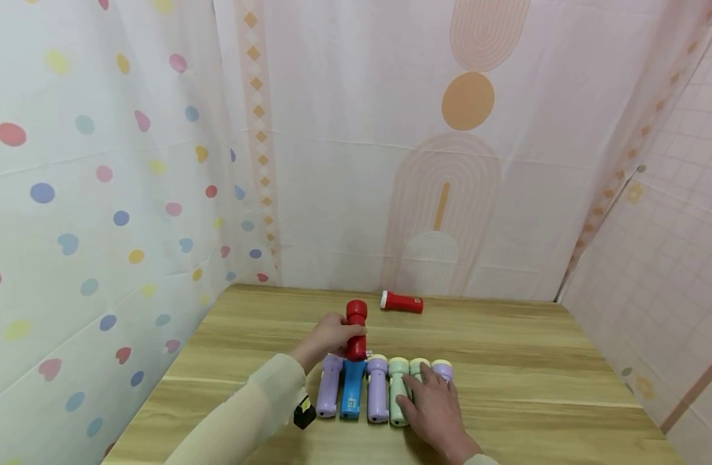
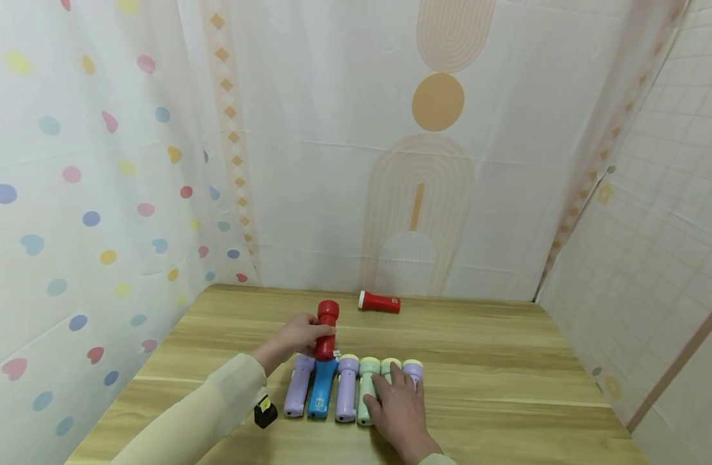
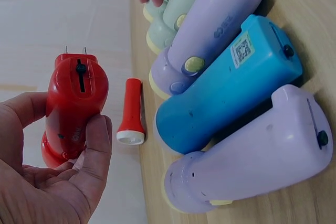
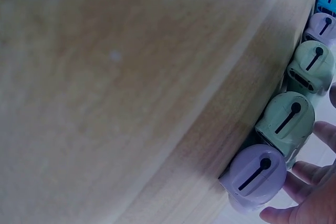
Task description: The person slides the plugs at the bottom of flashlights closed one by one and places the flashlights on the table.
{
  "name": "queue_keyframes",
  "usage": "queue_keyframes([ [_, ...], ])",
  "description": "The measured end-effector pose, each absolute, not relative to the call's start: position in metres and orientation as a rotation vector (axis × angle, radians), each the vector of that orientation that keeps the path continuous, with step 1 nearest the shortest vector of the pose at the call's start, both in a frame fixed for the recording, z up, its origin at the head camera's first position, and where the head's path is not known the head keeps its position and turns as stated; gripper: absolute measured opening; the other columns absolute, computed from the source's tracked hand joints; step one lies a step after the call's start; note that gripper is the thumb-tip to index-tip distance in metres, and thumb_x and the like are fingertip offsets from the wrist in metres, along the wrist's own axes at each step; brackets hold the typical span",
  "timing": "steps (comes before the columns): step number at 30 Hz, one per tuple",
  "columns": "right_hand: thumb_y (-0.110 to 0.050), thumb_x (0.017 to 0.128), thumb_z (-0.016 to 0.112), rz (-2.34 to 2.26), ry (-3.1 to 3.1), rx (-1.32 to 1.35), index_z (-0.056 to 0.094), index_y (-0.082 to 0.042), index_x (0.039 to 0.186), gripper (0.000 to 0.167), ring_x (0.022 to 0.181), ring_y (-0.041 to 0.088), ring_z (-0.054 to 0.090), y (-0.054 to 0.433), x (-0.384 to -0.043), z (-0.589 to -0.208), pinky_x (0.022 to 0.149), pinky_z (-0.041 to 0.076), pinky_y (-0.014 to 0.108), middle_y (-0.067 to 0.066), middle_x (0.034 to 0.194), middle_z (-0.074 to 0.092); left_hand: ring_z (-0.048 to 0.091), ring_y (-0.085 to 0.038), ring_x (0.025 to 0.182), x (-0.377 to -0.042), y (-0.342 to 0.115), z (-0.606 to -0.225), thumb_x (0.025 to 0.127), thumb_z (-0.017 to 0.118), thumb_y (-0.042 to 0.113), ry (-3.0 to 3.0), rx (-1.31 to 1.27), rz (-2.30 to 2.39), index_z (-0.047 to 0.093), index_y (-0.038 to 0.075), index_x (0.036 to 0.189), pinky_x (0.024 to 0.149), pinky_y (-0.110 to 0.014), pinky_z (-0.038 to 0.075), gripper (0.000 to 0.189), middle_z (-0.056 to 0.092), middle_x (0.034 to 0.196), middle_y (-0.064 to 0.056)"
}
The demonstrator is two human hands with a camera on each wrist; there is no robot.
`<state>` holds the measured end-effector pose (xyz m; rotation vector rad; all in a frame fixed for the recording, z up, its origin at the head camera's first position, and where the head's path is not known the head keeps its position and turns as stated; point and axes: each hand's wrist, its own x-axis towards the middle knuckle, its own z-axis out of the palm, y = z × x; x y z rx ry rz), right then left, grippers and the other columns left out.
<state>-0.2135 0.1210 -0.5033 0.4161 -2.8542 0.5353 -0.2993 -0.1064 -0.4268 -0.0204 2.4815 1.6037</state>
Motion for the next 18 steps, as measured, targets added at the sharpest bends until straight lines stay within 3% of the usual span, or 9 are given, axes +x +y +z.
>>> queue_keyframes([
  [8, -0.042, 0.092, 0.067, 0.583, -2.833, 0.398, 0.067, -0.012, 0.127, 0.045, 0.125, 0.046, 0.048, 0.119, -0.214, -0.498, 0.102, 0.031, 0.07, 0.023, 0.138, 0.052, 0.065, -0.023, 0.072, -0.295, -0.105, -0.425, 0.092, 0.07, 0.025, 2.464, -0.026, 1.601, 0.057, -0.005, 0.109, 0.065, -0.038, 0.059, 0.037, 0.062, 0.096, -0.015],
  [18, -0.039, 0.093, 0.068, 0.658, -2.73, 0.436, 0.068, -0.012, 0.126, 0.043, 0.123, 0.041, 0.052, 0.111, -0.217, -0.493, 0.099, 0.04, 0.06, 0.022, 0.132, 0.057, 0.065, -0.023, 0.073, -0.289, -0.102, -0.424, 0.093, 0.069, 0.023, 2.425, 0.01, 1.614, 0.058, -0.007, 0.11, 0.066, -0.038, 0.059, 0.037, 0.063, 0.095, -0.015],
])
